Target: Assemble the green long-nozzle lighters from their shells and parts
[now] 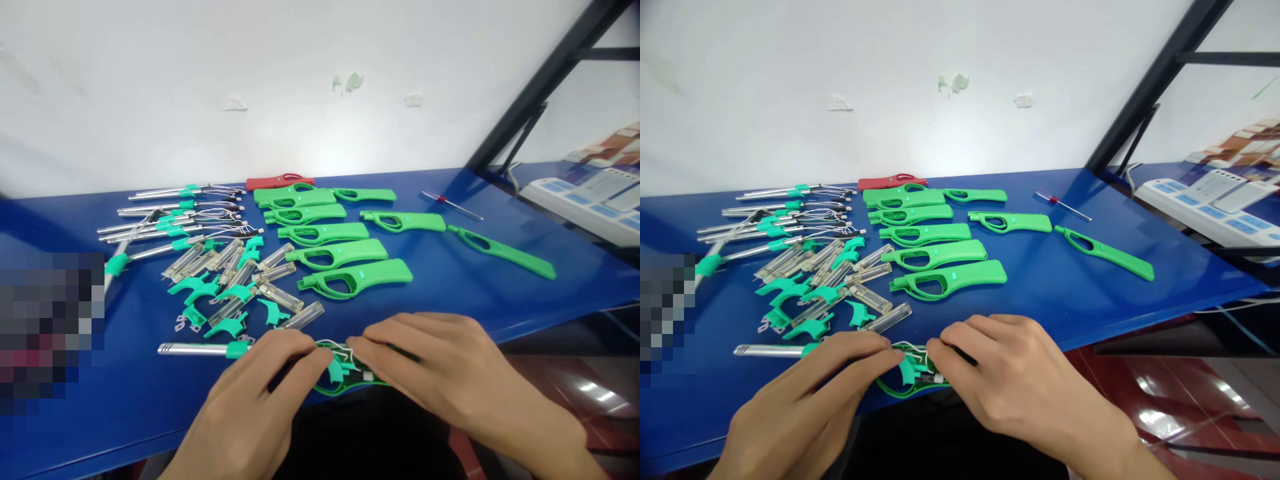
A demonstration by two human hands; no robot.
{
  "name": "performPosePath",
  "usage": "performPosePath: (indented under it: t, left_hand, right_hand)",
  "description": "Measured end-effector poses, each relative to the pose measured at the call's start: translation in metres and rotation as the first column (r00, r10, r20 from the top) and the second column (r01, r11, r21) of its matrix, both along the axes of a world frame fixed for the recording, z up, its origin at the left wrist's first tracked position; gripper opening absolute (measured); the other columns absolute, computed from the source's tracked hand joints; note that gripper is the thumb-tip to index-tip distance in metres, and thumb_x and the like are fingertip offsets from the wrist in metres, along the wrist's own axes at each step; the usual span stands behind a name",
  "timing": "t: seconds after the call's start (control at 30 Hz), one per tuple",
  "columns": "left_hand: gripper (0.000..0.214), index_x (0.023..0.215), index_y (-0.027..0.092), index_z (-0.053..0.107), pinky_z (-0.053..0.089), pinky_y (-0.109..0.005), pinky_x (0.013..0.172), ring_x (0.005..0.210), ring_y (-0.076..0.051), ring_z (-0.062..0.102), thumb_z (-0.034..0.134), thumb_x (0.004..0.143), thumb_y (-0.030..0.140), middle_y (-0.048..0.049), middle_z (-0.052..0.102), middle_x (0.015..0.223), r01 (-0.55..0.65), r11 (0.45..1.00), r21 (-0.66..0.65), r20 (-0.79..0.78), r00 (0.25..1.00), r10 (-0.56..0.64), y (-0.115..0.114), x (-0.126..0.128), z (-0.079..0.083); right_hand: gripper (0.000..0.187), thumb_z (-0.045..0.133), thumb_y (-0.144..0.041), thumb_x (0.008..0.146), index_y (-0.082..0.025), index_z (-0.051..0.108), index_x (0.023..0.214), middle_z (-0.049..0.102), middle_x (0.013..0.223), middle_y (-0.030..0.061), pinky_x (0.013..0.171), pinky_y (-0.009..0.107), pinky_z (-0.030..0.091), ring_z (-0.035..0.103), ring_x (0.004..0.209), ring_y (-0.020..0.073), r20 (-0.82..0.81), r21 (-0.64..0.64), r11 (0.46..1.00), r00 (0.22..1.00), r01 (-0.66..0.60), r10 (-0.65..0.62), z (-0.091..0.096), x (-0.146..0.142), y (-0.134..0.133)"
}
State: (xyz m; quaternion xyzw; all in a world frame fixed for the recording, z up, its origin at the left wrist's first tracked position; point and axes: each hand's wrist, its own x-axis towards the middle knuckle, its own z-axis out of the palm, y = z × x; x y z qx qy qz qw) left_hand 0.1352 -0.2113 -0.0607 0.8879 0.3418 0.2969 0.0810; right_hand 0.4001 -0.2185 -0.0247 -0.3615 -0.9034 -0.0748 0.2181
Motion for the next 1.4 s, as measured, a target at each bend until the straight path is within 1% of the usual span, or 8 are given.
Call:
performPosePath:
  t: [0.17, 0.4, 0.53, 0.67, 0.93, 1.1, 1.27, 1.4]
  left_hand:
    - [0.052, 0.130, 0.026, 0.063, 0.059, -0.019, 0.096, 0.105, -0.010, 0.072, 0.037, 0.099, -0.007, -0.0013, 0.072, 0.119, 0.005, 1.000, 0.000, 0.005, 1.000, -0.005, 0.000, 0.000, 0.001]
    - [0.049, 0.126, 0.028, 0.061, 0.061, -0.020, 0.089, 0.100, -0.010, 0.075, 0.038, 0.099, -0.006, 0.0007, 0.074, 0.114, 0.012, 1.000, -0.027, 0.026, 1.000, -0.012, 0.003, 0.003, 0.003]
    - [0.047, 0.124, 0.027, 0.061, 0.061, -0.022, 0.091, 0.102, -0.011, 0.075, 0.038, 0.101, -0.006, 0.0004, 0.074, 0.114, 0.010, 1.000, -0.017, 0.031, 0.999, -0.009, 0.002, 0.004, 0.006]
    - [0.046, 0.122, 0.026, 0.063, 0.060, -0.023, 0.089, 0.102, -0.012, 0.073, 0.037, 0.102, -0.006, 0.0003, 0.073, 0.113, 0.003, 1.000, -0.001, 0.043, 0.999, -0.003, 0.002, 0.007, 0.007]
    - [0.045, 0.118, 0.024, 0.066, 0.059, -0.022, 0.085, 0.099, -0.012, 0.072, 0.036, 0.104, -0.006, -0.0005, 0.074, 0.109, 0.011, 0.997, 0.082, 0.043, 0.999, -0.015, 0.003, 0.008, 0.008]
    - [0.040, 0.118, 0.024, 0.066, 0.059, -0.022, 0.091, 0.101, -0.013, 0.073, 0.038, 0.107, -0.002, -0.0010, 0.074, 0.110, 0.009, 0.997, 0.082, 0.040, 0.999, -0.012, 0.003, 0.009, 0.010]
    - [0.039, 0.118, 0.025, 0.069, 0.062, -0.021, 0.092, 0.103, -0.014, 0.075, 0.040, 0.107, 0.000, -0.0014, 0.075, 0.113, 0.010, 0.994, 0.110, 0.021, 1.000, -0.013, 0.003, 0.006, 0.008]
    - [0.041, 0.123, 0.026, 0.068, 0.062, -0.024, 0.099, 0.114, -0.016, 0.076, 0.040, 0.106, 0.000, -0.0016, 0.076, 0.116, 0.013, 0.993, 0.118, -0.007, 1.000, -0.012, 0.001, 0.002, 0.006]
  right_hand:
    - [0.027, 0.049, -0.018, 0.115, -0.018, 0.075, 0.106, 0.081, 0.094, 0.0010, 0.059, 0.036, 0.054, 0.072, 0.069, 0.0166, 0.004, 0.006, 1.000, 1.000, -0.012, 0.012, 0.002, 0.001, 0.002]
    - [0.021, 0.054, -0.019, 0.115, -0.019, 0.074, 0.109, 0.083, 0.091, 0.0022, 0.070, 0.028, 0.059, 0.077, 0.074, 0.0148, -0.082, -0.014, 1.000, 0.997, -0.013, 0.012, -0.003, 0.002, 0.004]
    - [0.015, 0.060, -0.021, 0.113, -0.019, 0.074, 0.108, 0.082, 0.086, 0.0007, 0.072, 0.026, 0.057, 0.076, 0.071, 0.0132, -0.108, -0.006, 1.000, 0.994, 0.020, -0.021, -0.006, -0.002, 0.005]
    - [0.014, 0.060, -0.023, 0.114, -0.020, 0.073, 0.110, 0.081, 0.084, -0.0003, 0.070, 0.025, 0.054, 0.075, 0.069, 0.0118, -0.134, -0.030, 0.998, 0.990, 0.047, -0.050, -0.008, -0.004, 0.007]
    - [0.007, 0.061, -0.019, 0.113, -0.018, 0.068, 0.114, 0.080, 0.085, -0.0016, 0.066, 0.026, 0.049, 0.073, 0.066, 0.0109, -0.184, -0.047, 0.998, 0.982, 0.030, -0.038, -0.012, -0.006, 0.009]
    - [0.009, 0.059, -0.018, 0.113, -0.020, 0.067, 0.115, 0.080, 0.084, -0.0022, 0.065, 0.026, 0.050, 0.071, 0.063, 0.0102, -0.185, -0.061, 0.998, 0.982, 0.028, -0.039, -0.012, -0.006, 0.009]
    - [0.013, 0.058, -0.020, 0.112, -0.023, 0.070, 0.114, 0.079, 0.082, -0.0032, 0.065, 0.022, 0.053, 0.071, 0.063, 0.0097, -0.193, -0.056, 0.997, 0.979, 0.049, -0.059, -0.012, -0.006, 0.008]
    - [0.012, 0.058, -0.021, 0.113, -0.023, 0.070, 0.111, 0.080, 0.083, -0.0028, 0.066, 0.021, 0.053, 0.073, 0.065, 0.0098, -0.192, -0.078, 0.995, 0.978, 0.061, -0.075, -0.011, -0.005, 0.010]
